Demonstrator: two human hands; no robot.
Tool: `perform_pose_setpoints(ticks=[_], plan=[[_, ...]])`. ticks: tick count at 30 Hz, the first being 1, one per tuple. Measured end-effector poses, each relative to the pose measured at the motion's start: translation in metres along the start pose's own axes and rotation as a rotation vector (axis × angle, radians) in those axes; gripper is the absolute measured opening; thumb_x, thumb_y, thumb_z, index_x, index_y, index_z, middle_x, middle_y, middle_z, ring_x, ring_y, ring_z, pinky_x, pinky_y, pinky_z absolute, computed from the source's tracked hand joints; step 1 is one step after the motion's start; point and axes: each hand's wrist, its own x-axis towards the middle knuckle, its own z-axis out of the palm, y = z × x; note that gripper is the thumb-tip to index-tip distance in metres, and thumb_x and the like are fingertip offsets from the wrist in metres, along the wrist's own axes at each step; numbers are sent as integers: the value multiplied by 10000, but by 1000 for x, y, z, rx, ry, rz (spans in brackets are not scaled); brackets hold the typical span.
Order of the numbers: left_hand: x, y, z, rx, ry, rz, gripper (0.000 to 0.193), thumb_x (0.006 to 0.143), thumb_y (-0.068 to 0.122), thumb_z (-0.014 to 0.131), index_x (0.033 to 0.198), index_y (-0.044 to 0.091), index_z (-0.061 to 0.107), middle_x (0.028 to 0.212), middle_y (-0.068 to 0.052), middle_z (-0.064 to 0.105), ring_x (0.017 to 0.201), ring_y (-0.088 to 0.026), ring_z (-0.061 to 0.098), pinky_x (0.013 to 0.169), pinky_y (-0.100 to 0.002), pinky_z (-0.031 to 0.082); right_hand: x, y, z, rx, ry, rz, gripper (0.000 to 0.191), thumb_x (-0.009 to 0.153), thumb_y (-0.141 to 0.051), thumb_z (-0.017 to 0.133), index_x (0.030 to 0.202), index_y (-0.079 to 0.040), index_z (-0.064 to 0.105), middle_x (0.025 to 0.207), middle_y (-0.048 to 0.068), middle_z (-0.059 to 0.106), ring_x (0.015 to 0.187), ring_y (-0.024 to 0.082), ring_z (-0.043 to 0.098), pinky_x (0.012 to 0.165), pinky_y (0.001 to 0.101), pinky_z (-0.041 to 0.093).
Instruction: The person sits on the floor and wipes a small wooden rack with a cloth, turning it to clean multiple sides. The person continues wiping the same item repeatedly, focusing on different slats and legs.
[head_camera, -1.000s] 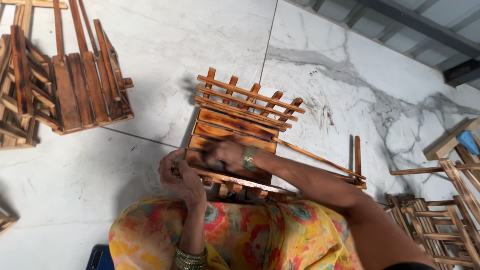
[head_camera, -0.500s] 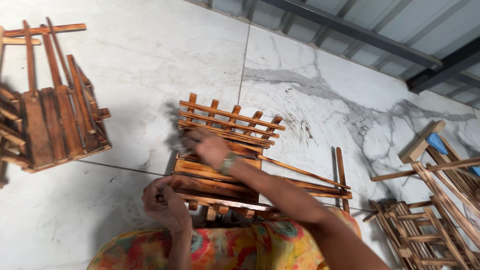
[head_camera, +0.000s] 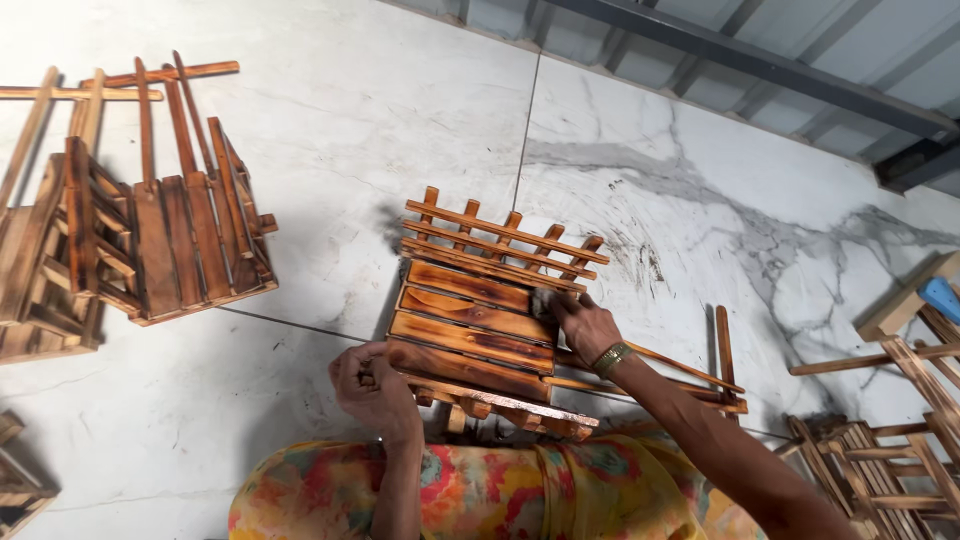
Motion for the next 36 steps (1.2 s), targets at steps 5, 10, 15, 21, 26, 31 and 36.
perform_pose_setpoints(ticks=[5, 10, 15, 21, 26, 31, 36], plan=[[-13, 31, -7, 550, 34, 841, 178, 964, 244, 599, 935, 85, 675, 1095, -155, 637, 1158, -368, 589, 1039, -563, 379, 14, -25, -21, 119, 249, 35, 713, 749, -64, 683, 1447, -98, 540, 1288, 193, 651, 968, 354, 678, 747, 482, 606], [-46, 27, -2, 476, -835, 1083, 669, 815, 648, 688, 967, -2, 729, 1018, -187, 676, 1061, -374, 629, 991, -594, 404, 69, -89, -27, -110, 533, -279, 535, 858, -65, 694, 1391, -53, 661, 1449, 170, 593, 1154, 277, 611, 775, 363, 609], [-51, 4, 0, 650, -1142, 924, 763, 750, 690, 748, 1064, -6, 736, 1038, -192, 678, 934, -348, 643, 880, -522, 448, 90, -104, -9, -270, 255, -299, 298, 775, -150, 742, 1051, -40, 761, 1482, 217, 569, 1246, 322, 556, 883, 390, 633], [-53, -3, -1, 655, -1135, 890, 735, 745, 688, 777, 1010, 4, 741, 903, -157, 662, 792, -318, 634, 782, -473, 455, 50, -62, 8, -251, 231, -221, 451, 721, -6, 770, 1162, -100, 754, 1426, 212, 574, 1232, 374, 542, 750, 357, 648], [-54, 6, 2, 575, -1102, 880, 704, 662, 639, 847, 940, 2, 734, 846, -143, 654, 718, -298, 630, 726, -464, 448, 21, -30, 32, -146, 91, -65, 439, 734, 100, 731, 1135, -77, 742, 1449, 155, 582, 1221, 404, 526, 572, 327, 649], [-57, 18, 7, 636, -1146, 821, 666, 669, 632, 859, 907, 24, 727, 817, -129, 654, 695, -298, 622, 732, -464, 447, -25, 11, 46, 163, 107, 226, 404, 677, 109, 705, 1028, -86, 747, 1264, 133, 705, 964, 248, 704, 1092, 462, 551], [-59, 25, 11, 584, -1113, 826, 623, 634, 589, 866, 893, 39, 730, 847, -137, 677, 742, -335, 662, 770, -508, 478, -67, 62, 0, 355, -50, 639, 121, 936, -96, 698, 1037, -116, 762, 1024, 111, 775, 922, 265, 689, 938, 404, 574]])
